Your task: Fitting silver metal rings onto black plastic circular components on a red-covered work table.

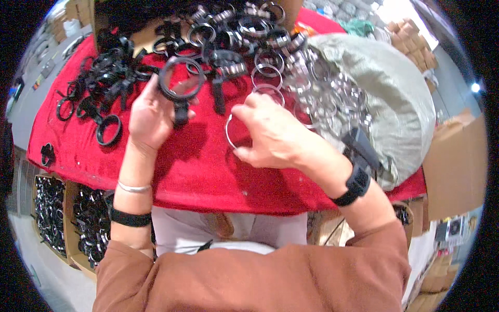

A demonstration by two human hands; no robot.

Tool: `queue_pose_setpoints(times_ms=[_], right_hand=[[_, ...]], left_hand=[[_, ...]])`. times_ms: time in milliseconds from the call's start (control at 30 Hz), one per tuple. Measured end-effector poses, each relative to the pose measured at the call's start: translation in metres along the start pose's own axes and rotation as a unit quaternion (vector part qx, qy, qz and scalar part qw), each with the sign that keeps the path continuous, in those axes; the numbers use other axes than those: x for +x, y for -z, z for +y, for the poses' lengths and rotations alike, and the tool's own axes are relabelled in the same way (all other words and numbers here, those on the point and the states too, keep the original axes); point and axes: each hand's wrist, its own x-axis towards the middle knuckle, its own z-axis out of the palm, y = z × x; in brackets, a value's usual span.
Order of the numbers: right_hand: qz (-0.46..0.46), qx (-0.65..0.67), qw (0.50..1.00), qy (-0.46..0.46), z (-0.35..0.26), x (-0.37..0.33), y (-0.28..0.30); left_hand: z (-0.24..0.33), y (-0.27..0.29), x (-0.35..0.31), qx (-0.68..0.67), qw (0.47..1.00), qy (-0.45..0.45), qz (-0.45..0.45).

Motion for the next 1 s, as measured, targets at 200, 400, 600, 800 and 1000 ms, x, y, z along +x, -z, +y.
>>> queue_pose_setpoints(times_ms=[200,400,600,800,1000], right_hand=[[0.211,0.058,0.974,0.052,-0.013,0.06,0.009],[0.193,0.083,0.977,0.039,-0.014,0.083,0.0],[0.186,0.077,0.978,0.05,-0.012,0.087,-0.003],[0.196,0.077,0.975,0.07,-0.012,0.078,-0.009],[0.216,0.095,0.97,0.066,-0.007,0.079,-0.021]], left_hand=[[-0.001,-0.022,-0.004,0.101,0.99,-0.005,0.099],[0.0,-0.022,0.002,0.106,0.99,-0.004,0.093],[0.0,-0.021,0.003,0.117,0.989,-0.001,0.092],[-0.009,-0.021,-0.002,0.2,0.976,0.024,0.084],[-0.012,-0.018,-0.002,0.264,0.956,0.017,0.127]])
